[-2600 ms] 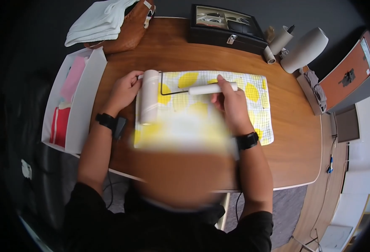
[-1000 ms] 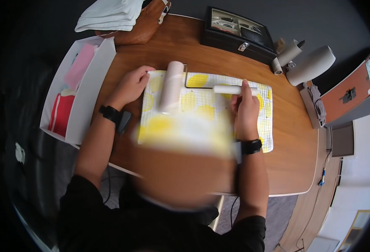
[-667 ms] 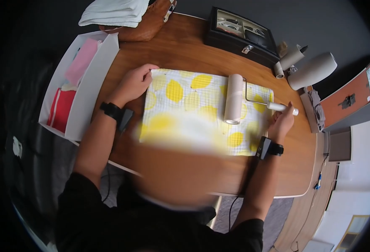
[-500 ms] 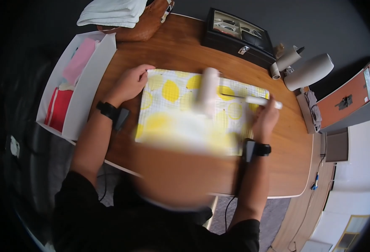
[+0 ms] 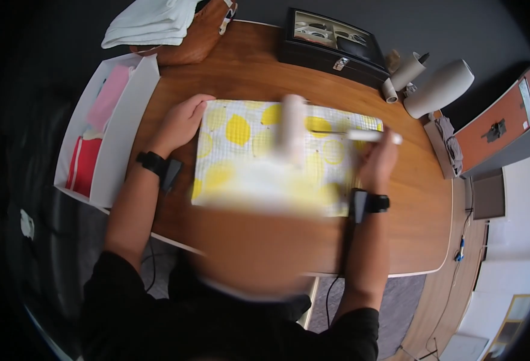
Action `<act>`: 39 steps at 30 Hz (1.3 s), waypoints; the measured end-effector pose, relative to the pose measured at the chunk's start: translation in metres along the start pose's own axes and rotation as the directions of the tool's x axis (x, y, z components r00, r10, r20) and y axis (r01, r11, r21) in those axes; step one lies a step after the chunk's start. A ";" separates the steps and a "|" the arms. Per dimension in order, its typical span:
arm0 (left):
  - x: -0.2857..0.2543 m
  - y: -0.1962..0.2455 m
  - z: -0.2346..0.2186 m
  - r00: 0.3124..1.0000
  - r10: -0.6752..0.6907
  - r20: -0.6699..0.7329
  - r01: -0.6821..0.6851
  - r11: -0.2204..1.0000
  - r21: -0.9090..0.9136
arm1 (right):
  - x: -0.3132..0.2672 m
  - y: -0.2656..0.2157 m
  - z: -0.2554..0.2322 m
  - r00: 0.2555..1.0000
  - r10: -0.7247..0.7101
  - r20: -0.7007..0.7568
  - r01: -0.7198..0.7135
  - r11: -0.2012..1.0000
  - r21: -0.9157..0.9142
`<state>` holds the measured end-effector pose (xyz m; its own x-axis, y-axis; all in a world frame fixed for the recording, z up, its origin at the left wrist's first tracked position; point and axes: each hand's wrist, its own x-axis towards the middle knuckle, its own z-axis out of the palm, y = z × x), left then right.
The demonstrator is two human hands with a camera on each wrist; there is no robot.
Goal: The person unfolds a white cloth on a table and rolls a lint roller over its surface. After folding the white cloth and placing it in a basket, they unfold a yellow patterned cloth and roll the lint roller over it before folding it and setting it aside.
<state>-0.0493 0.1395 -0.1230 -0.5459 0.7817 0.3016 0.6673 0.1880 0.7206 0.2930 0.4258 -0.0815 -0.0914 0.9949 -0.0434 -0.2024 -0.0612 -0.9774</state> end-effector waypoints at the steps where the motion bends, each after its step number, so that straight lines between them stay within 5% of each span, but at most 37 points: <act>1: 0.000 0.001 0.000 1.000 -0.010 0.001 0.010 1.000 -0.015 | 0.014 -0.007 -0.016 0.996 0.036 -0.084 -0.037 0.999 -0.007; 2: 0.000 0.002 -0.001 1.000 -0.021 0.003 0.021 0.999 -0.029 | 0.028 -0.012 -0.034 0.983 0.072 -0.167 -0.075 0.997 -0.012; 6: 0.000 0.001 0.000 0.999 -0.049 0.022 0.050 0.999 -0.012 | 0.059 -0.007 -0.078 0.999 -0.020 -0.033 0.021 0.999 0.041; 9: 0.002 -0.007 0.004 0.999 -0.034 0.020 0.035 0.999 -0.021 | 0.026 -0.013 -0.037 0.996 0.063 -0.060 -0.064 0.998 -0.008; 13: 0.002 -0.008 0.003 1.000 -0.023 0.013 0.023 1.000 -0.016 | -0.022 0.010 0.018 0.968 0.115 0.222 -0.065 0.973 -0.220; 16: 0.002 -0.001 0.002 0.998 -0.052 0.031 0.052 0.999 -0.010 | -0.061 0.012 0.046 0.872 0.187 0.452 -0.081 0.966 -0.244; 19: 0.002 0.003 0.000 0.997 -0.059 0.040 0.059 0.998 -0.012 | -0.061 0.003 0.045 0.880 0.176 0.442 -0.082 0.971 -0.224; 22: 0.000 0.004 0.000 0.999 -0.045 0.029 0.045 0.999 -0.011 | -0.021 0.004 0.015 0.971 0.057 0.234 -0.004 0.975 -0.221; 24: 0.000 0.004 0.000 0.999 -0.044 0.018 0.044 0.999 -0.006 | 0.009 0.000 -0.009 1.000 -0.012 -0.028 0.010 0.996 -0.087; 28: -0.001 0.006 -0.001 0.998 -0.062 0.015 0.062 0.998 0.001 | 0.081 -0.001 -0.102 0.931 -0.258 -0.259 0.267 0.964 0.000; 31: -0.001 0.004 -0.002 0.998 -0.060 0.011 0.060 0.998 0.013 | 0.063 -0.027 -0.099 0.874 -0.337 -0.351 0.369 0.929 0.026; 34: -0.002 0.001 -0.001 0.999 -0.042 -0.003 0.042 0.998 0.043 | 0.060 -0.013 -0.088 0.953 -0.218 -0.209 0.218 0.976 -0.025; 36: 0.001 -0.002 0.000 1.000 -0.020 -0.009 0.021 0.999 0.049 | 0.035 -0.010 -0.049 0.991 0.004 -0.135 -0.014 0.997 -0.070; 39: 0.001 -0.004 0.001 1.000 0.004 -0.015 -0.003 0.999 0.035 | -0.009 -0.002 0.004 0.951 0.119 0.286 -0.082 0.987 -0.137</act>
<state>-0.0522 0.1402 -0.1257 -0.5510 0.7734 0.3135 0.6866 0.2065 0.6971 0.2904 0.4171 -0.0785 -0.3903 0.9154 -0.0985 -0.0582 -0.1314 -0.9896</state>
